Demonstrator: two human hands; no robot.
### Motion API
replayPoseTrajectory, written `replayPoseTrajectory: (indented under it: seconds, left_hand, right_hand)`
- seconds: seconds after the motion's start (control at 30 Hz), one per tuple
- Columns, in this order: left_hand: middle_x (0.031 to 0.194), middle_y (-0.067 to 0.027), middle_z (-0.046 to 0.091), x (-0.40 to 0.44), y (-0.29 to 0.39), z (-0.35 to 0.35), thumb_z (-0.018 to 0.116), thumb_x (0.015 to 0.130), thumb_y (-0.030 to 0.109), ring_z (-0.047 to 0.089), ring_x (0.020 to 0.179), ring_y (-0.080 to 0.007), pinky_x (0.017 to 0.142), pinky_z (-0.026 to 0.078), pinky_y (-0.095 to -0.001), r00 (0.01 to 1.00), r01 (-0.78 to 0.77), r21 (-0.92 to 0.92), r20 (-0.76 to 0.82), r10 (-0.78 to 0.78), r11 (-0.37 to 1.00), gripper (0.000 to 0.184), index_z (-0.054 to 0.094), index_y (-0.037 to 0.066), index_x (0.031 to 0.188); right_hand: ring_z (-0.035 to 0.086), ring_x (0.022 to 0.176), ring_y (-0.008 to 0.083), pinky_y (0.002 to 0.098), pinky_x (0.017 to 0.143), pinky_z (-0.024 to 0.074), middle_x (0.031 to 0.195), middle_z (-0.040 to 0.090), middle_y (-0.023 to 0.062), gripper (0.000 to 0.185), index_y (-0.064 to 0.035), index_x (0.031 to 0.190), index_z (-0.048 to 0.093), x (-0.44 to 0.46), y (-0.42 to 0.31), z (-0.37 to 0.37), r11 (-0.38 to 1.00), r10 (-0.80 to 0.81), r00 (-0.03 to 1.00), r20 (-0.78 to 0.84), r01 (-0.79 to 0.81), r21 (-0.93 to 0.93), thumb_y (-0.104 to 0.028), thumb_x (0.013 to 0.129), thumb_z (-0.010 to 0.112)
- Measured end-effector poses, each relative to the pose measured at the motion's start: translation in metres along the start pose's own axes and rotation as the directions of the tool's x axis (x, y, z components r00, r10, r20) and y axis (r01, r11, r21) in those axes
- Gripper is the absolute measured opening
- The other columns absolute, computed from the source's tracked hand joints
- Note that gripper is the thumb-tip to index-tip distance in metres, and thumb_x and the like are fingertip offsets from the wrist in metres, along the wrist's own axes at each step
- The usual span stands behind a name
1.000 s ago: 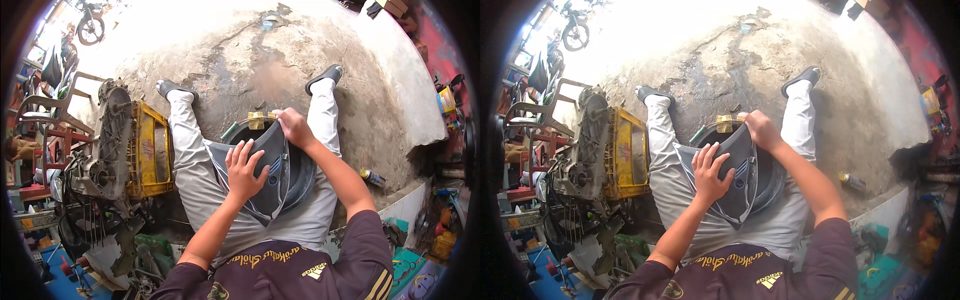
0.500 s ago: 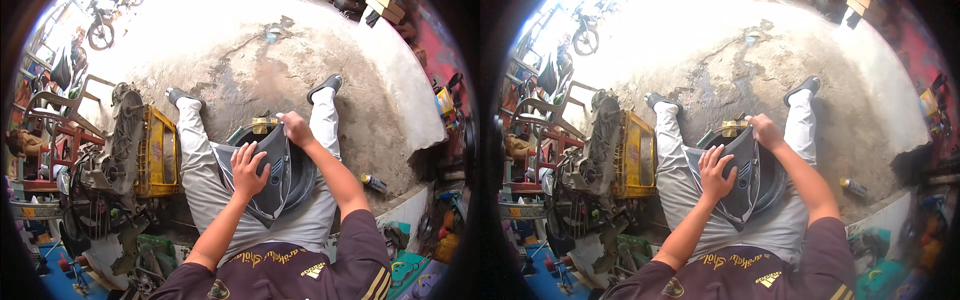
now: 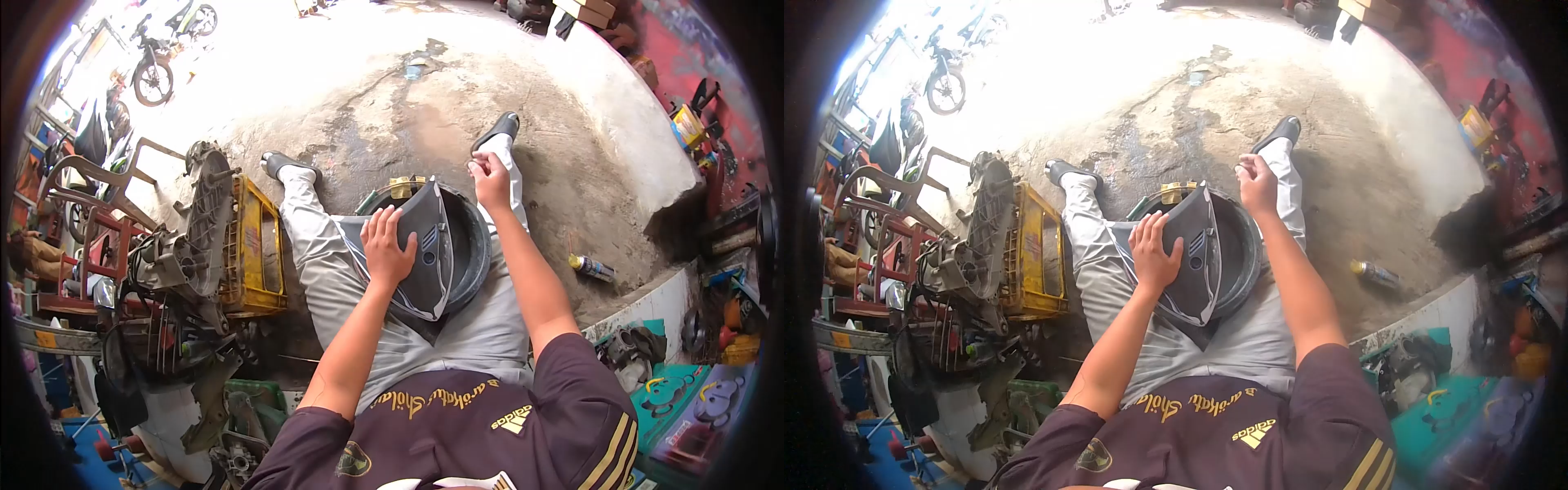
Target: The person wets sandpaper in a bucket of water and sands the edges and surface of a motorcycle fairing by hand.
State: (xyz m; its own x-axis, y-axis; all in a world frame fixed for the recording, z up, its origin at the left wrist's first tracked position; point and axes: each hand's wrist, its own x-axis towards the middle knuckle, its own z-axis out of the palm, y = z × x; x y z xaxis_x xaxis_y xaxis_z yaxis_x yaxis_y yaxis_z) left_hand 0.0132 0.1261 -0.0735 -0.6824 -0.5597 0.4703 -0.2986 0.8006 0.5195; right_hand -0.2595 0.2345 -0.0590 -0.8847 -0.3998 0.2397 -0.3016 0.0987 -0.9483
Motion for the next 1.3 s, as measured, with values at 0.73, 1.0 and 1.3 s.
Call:
replayPoseTrajectory:
  seconds: [0.73,1.0,1.3]
  left_hand:
    - [0.153,-0.013,0.059,0.0,0.001,-0.001,0.076,0.09,0.034,0.046,0.15,-0.0348,0.127,0.029,-0.0518,0.999,0.04,0.026,0.018,-0.04,0.999,0.059,0.062,0.012,0.142]
    - [0.153,-0.0127,0.059,0.006,0.003,0.004,0.076,0.089,0.034,0.046,0.15,-0.035,0.128,0.029,-0.0516,0.997,0.075,0.059,0.024,-0.077,0.995,0.06,0.062,0.014,0.143]
    - [0.153,-0.012,0.058,0.002,0.005,0.001,0.076,0.09,0.03,0.045,0.15,-0.0373,0.126,0.029,-0.0525,0.996,0.057,0.105,0.061,-0.064,0.993,0.06,0.059,0.015,0.145]
  right_hand:
    - [0.075,0.094,0.0189,0.0307,0.086,0.0632,0.109,0.072,0.0117,0.033,0.0053,0.133,0.062,0.061,-0.255,-0.145,0.972,-0.234,0.972,-0.002,0.234,0.022,0.001,0.101,0.066]
    - [0.076,0.088,0.0179,0.0292,0.078,0.0618,0.105,0.068,0.0079,0.03,-0.0013,0.13,0.068,0.084,-0.199,-0.057,0.975,-0.07,0.963,0.259,0.121,-0.187,-0.001,0.101,0.06]
    - [0.074,0.094,0.0344,0.0437,0.089,0.0588,0.106,0.076,0.0206,0.026,0.0004,0.115,0.076,0.046,-0.133,-0.051,0.825,-0.109,0.735,0.67,0.443,-0.352,0.002,0.093,0.061]
